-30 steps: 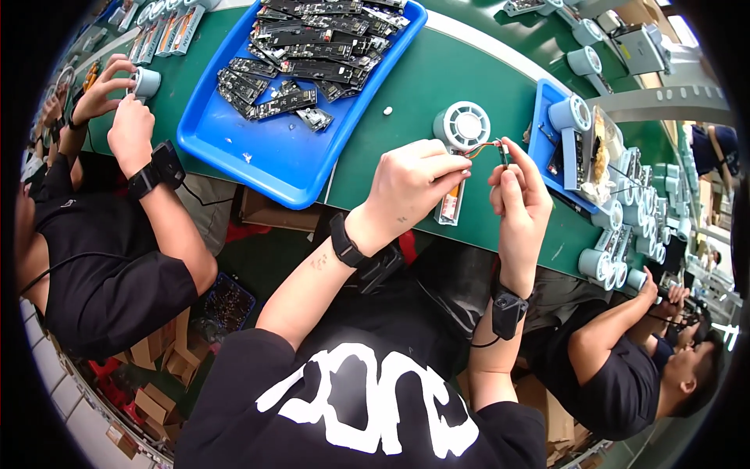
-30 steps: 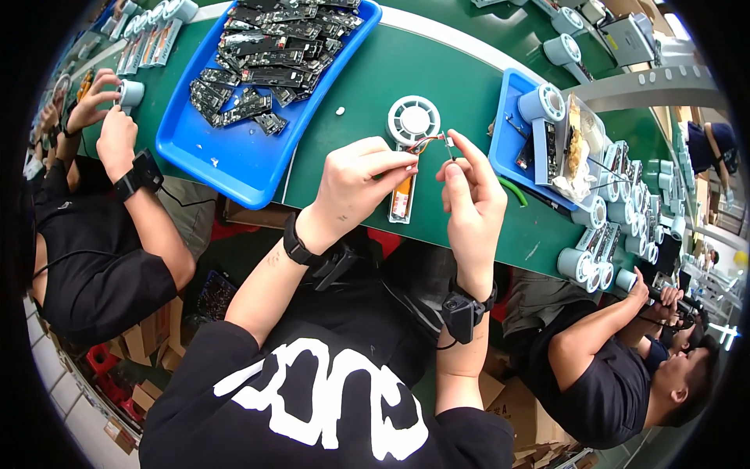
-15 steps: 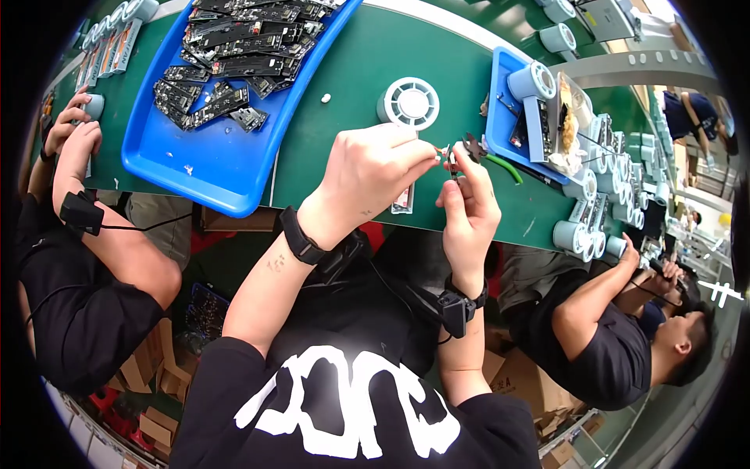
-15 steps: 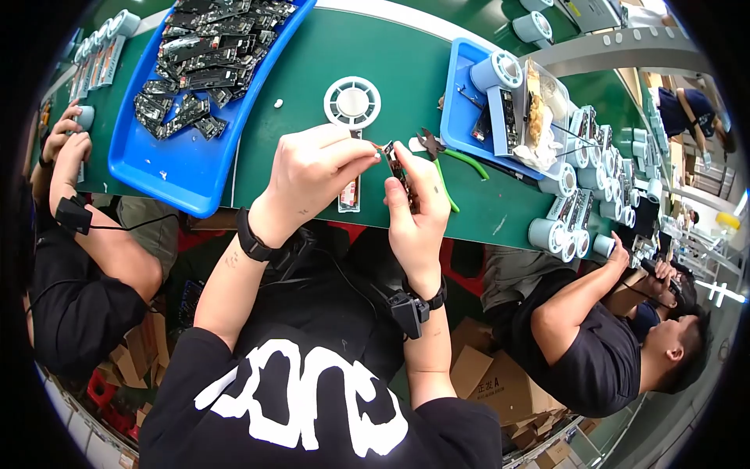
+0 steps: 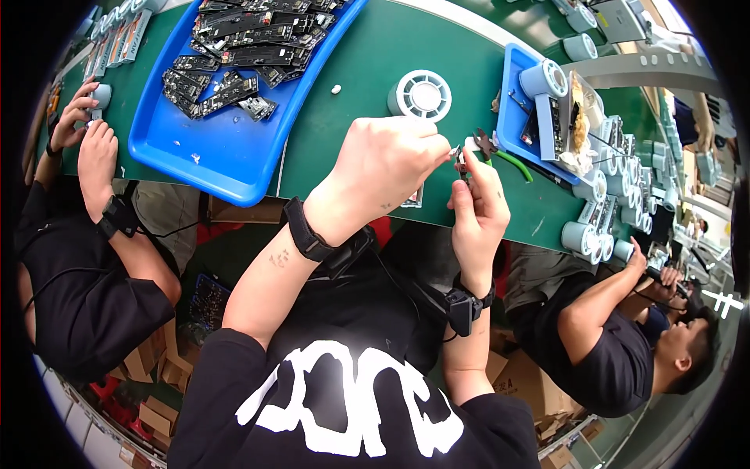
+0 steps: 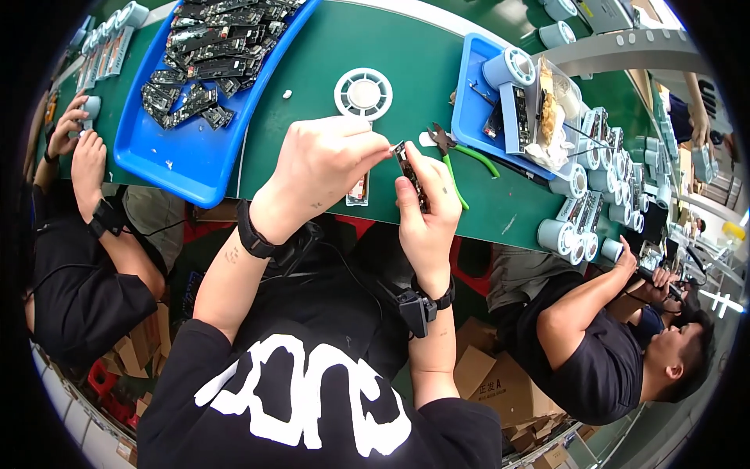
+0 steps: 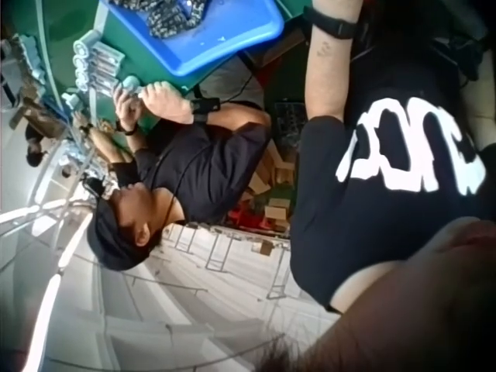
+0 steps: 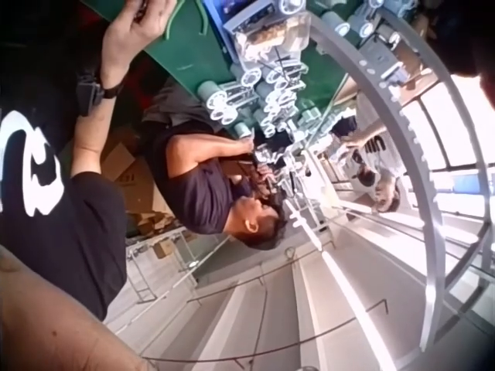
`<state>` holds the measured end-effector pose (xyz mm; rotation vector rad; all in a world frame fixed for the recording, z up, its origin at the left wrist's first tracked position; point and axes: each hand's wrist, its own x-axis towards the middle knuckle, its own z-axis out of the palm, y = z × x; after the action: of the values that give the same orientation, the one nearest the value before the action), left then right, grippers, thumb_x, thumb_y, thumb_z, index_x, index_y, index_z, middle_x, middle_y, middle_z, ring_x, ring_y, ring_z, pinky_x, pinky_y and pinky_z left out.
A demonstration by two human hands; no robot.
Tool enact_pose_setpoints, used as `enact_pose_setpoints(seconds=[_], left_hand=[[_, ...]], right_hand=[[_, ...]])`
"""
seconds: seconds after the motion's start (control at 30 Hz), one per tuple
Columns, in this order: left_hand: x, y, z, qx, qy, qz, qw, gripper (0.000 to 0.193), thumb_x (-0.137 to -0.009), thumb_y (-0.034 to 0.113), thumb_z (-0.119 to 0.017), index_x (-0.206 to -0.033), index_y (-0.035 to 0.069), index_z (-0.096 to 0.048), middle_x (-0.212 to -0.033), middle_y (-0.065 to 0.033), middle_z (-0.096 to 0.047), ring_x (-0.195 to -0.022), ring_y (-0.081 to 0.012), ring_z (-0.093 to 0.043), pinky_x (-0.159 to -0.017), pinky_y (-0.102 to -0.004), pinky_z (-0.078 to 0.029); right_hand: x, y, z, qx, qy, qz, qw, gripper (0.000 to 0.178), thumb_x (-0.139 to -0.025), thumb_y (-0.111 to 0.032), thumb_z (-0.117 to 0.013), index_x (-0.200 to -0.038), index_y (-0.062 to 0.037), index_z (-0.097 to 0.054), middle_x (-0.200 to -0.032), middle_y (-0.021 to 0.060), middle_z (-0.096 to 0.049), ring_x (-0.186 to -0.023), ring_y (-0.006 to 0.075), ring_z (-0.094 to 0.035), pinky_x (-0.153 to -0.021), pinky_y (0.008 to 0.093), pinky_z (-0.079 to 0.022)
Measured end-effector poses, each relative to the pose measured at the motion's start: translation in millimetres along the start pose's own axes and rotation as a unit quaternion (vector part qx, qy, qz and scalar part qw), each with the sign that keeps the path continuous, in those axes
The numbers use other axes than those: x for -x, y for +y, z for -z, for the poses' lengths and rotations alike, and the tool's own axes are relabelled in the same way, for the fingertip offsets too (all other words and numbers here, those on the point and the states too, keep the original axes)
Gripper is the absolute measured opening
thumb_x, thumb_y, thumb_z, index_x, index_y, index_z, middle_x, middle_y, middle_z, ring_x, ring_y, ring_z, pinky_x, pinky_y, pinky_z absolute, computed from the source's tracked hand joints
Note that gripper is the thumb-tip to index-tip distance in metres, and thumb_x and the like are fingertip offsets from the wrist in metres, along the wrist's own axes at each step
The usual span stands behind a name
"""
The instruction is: The person picks up a circuit board from a tray and connects wires from a fan housing to it. They then press the circuit board into the fan housing and repeat the process with another unit.
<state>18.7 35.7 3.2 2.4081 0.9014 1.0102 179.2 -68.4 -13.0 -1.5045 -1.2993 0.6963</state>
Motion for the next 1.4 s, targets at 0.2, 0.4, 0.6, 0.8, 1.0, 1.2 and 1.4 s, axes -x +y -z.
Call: enact_pose_setpoints(seconds=[0.2, 0.4, 0.6, 0.8, 1.0, 1.2, 1.4], left_hand=[[3.2, 0.3, -1.1, -0.007, -0.021, 0.013, 1.0, 0.01, -0.081, 0.015, -0.078, -0.081, 0.01, -0.07, -0.071, -0.0023, -0.063, -0.067, -0.0219, -0.065, -0.058, -0.0351, -0.051], [4.6, -1.1, -1.4, 0.011, -0.015, 0.01, 1.0, 0.01, -0.081, 0.014, -0.078, -0.08, 0.009, -0.069, -0.071, -0.0026, -0.063, -0.068, -0.0224, -0.065, -0.058, -0.0352, -0.051], [8.9, -10.3, -4.6, 0.059, 0.01, -0.005, 0.998, 0.009, -0.081, 0.011, -0.078, -0.08, 0.008, -0.069, -0.072, -0.004, -0.063, -0.068, -0.0236, -0.066, -0.058, -0.0352, -0.052], [14.2, -19.7, -11.4, 0.129, 0.053, -0.002, 0.99, 0.01, -0.08, 0.011, -0.079, -0.082, 0.007, -0.071, -0.073, -0.0051, -0.063, -0.067, -0.0233, -0.065, -0.059, -0.0348, -0.052], [17.9, -24.6, -18.7, 0.17, 0.114, -0.023, 0.979, 0.013, -0.078, 0.012, -0.082, -0.089, 0.008, -0.075, -0.074, -0.0037, -0.063, -0.066, -0.0216, -0.063, -0.058, -0.0339, -0.052], [16.1, -35.7, -17.3, 0.146, 0.085, -0.066, 0.984, 0.016, -0.076, 0.013, -0.082, -0.09, 0.008, -0.076, -0.074, -0.0028, -0.063, -0.066, -0.0209, -0.064, -0.057, -0.0328, -0.051], [15.6, -40.2, -15.4, 0.176, 0.088, -0.074, 0.977, 0.015, -0.076, 0.013, -0.083, -0.088, 0.008, -0.076, -0.073, -0.0029, -0.063, -0.065, -0.0208, -0.064, -0.057, -0.0326, -0.051]], right_hand=[[1.4, -3.8, -2.7, -0.024, 0.007, -0.025, 0.999, 0.042, -0.098, 0.006, -0.06, -0.139, -0.0023, -0.063, -0.12, 0.0053, -0.064, -0.077, 0.0051, -0.055, -0.063, 0.0194, -0.047], [2.1, -9.5, 2.4, 0.035, -0.01, -0.018, 0.999, 0.042, -0.098, 0.006, -0.06, -0.139, -0.002, -0.063, -0.115, 0.0051, -0.066, -0.078, 0.0057, -0.056, -0.064, 0.0198, -0.046], [-6.4, -20.0, 11.1, 0.112, -0.06, 0.024, 0.992, 0.042, -0.097, 0.006, -0.061, -0.138, -0.0011, -0.064, -0.108, 0.0051, -0.067, -0.083, 0.0079, -0.057, -0.07, 0.0207, -0.045], [-15.6, -30.9, 14.2, 0.11, -0.093, -0.024, 0.989, 0.041, -0.095, 0.006, -0.063, -0.136, -0.0013, -0.066, -0.1, 0.0038, -0.066, -0.085, 0.0089, -0.056, -0.073, 0.0217, -0.045], [-22.7, -34.3, 19.1, 0.122, -0.128, -0.017, 0.984, 0.04, -0.094, 0.006, -0.063, -0.134, -0.0019, -0.068, -0.094, 0.0018, -0.063, -0.081, 0.0082, -0.053, -0.07, 0.0222, -0.043], [-32.5, -41.7, 25.3, 0.128, -0.175, -0.044, 0.975, 0.04, -0.094, 0.004, -0.063, -0.133, -0.0044, -0.068, -0.086, 0.0022, -0.059, -0.075, 0.0089, -0.05, -0.066, 0.0229, -0.039], [-40.4, -49.6, 25.2, 0.112, -0.201, -0.055, 0.972, 0.041, -0.094, 0.005, -0.062, -0.134, -0.0027, -0.068, -0.086, 0.0016, -0.057, -0.076, 0.0082, -0.049, -0.066, 0.0222, -0.038]])
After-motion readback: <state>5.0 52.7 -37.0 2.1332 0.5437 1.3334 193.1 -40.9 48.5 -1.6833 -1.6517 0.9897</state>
